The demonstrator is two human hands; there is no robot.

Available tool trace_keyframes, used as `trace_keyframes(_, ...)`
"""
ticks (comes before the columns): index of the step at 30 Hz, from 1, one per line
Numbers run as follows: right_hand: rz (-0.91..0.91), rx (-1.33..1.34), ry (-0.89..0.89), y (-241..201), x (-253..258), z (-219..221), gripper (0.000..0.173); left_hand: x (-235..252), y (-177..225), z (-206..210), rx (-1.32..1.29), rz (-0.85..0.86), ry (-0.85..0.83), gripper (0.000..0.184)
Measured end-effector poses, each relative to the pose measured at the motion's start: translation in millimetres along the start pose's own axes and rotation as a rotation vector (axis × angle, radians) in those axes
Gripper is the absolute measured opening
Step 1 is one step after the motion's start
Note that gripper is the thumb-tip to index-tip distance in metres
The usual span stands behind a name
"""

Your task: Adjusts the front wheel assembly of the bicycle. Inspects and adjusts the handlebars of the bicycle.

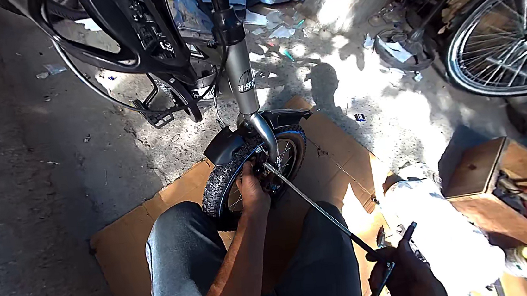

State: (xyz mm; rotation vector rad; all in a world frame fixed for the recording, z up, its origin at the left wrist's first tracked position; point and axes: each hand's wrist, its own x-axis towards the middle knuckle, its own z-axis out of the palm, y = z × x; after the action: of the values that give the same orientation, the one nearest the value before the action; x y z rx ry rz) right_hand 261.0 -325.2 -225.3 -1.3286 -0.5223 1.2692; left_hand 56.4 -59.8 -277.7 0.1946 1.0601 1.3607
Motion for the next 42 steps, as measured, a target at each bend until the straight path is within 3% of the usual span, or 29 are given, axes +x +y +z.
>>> trace_keyframes(4, 0.047, -0.086, -0.051, -8.7, -4.6, -3.1, 0.069, 0.3, 6.0, -12.1, 0.035, -0.045, -0.107, 0.029)
trace_keyframes(7, -0.028, -0.181, -0.049, -14.9, -16.9, -0.5, 0.047, -6.3, 8.4, -30.3, 0.077, -0.013, -0.153, 0.039)
trace_keyframes(8, -0.066, -0.214, -0.035, -15.7, -22.1, 0.7, 0.050, -10.4, 6.9, -38.0, 0.079, -0.004, -0.151, 0.042)
trace_keyframes(11, -0.210, -0.303, -0.005, -8.6, -33.4, -1.2, 0.090, -15.4, 0.3, -52.6, 0.023, 0.009, -0.123, 0.048)
trace_keyframes(12, -0.281, -0.369, -0.005, -4.7, -35.6, -1.1, 0.094, -14.8, -1.3, -52.7, 0.011, 0.018, -0.116, 0.048)
trace_keyframes(16, -0.492, -0.802, 0.035, 16.3, -38.6, -0.5, 0.075, -11.5, -5.1, -39.2, -0.004, 0.031, -0.122, 0.044)
trace_keyframes(19, -0.591, -1.123, 0.151, 27.3, -33.4, -5.8, 0.082, -8.2, -7.6, -24.7, -0.073, -0.007, -0.134, 0.046)
trace_keyframes(22, -0.609, -1.254, 0.219, 27.7, -31.4, -5.6, 0.086, -4.3, -10.4, -13.5, -0.151, -0.004, -0.130, 0.042)
trace_keyframes(27, -0.851, -1.351, 0.364, 38.6, -18.3, -4.1, 0.067, 3.3, -14.0, -7.3, -0.174, 0.073, -0.191, 0.035)
trace_keyframes(32, -0.992, -1.371, 0.504, 37.8, -6.5, 1.0, 0.048, 5.5, -17.3, 0.4, -0.045, 0.156, -0.165, 0.045)
trace_keyframes(36, -1.043, -1.455, 0.370, 31.9, 0.9, 10.4, 0.031, 5.8, -21.5, 6.9, -0.025, 0.222, -0.146, 0.057)
trace_keyframes(39, -1.089, -1.486, 0.216, 29.8, 11.8, 11.9, 0.031, 7.1, -22.6, 9.8, -0.086, 0.238, -0.169, 0.062)
trace_keyframes(42, -1.126, -1.465, 0.225, 26.6, 21.7, 10.8, 0.028, 3.7, -25.1, 16.3, -0.101, 0.299, -0.143, 0.066)
